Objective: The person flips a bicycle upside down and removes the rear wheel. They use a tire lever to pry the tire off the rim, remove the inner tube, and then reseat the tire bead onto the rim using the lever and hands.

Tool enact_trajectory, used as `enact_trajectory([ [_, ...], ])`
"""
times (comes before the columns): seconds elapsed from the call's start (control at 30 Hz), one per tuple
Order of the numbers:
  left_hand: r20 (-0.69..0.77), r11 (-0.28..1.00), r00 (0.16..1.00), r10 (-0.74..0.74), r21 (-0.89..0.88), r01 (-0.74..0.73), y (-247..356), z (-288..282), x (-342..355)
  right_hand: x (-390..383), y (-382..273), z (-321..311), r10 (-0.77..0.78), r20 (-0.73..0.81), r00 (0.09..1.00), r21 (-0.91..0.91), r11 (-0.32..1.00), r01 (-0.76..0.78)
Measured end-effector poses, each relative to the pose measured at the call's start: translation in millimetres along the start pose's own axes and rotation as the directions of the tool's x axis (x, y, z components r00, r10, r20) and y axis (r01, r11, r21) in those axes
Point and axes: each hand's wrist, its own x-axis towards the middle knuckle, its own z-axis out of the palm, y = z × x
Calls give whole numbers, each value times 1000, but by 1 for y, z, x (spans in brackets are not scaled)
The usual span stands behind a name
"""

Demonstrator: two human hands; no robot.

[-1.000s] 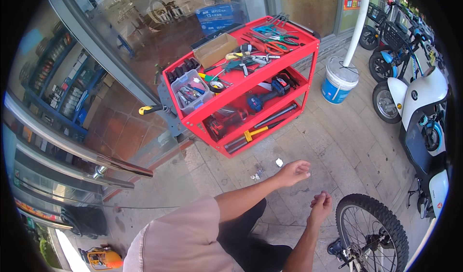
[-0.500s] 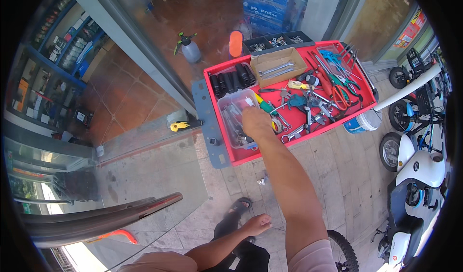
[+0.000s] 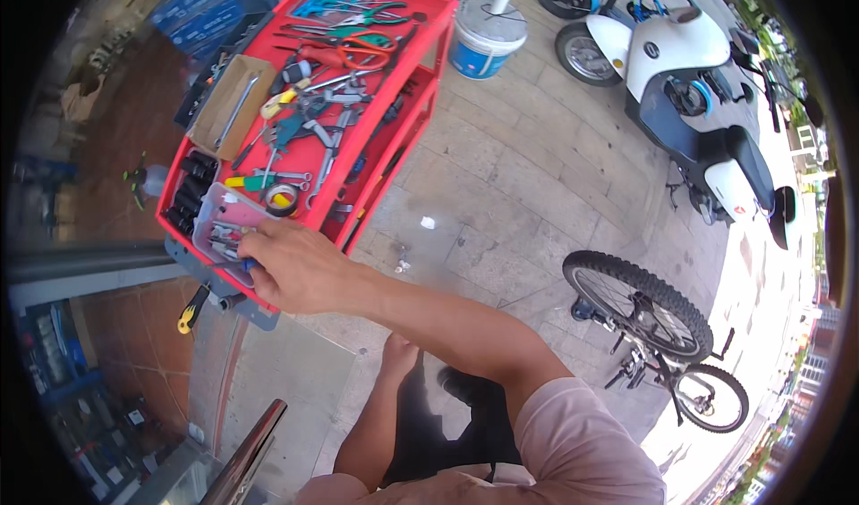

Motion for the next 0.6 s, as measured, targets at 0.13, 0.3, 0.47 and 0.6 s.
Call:
enact_trajectory([
  [0.13,320,899,864,388,73,-431,-59,56,57,-217,33,-83,237,-146,961,363,916,-171],
  [0.3,613,909,756,230,142,-392,40,198,100,-474,92,-94,774,-605,185,623,606,-495],
  [0.47,665,643,488,566,15,-765,104,333,149,-569,171,-116,509,-858,-72,502,801,-327],
  [0.6,878,756,287,382,-119,-643,121,381,178,-584,226,-141,369,-928,-47,369,929,12],
])
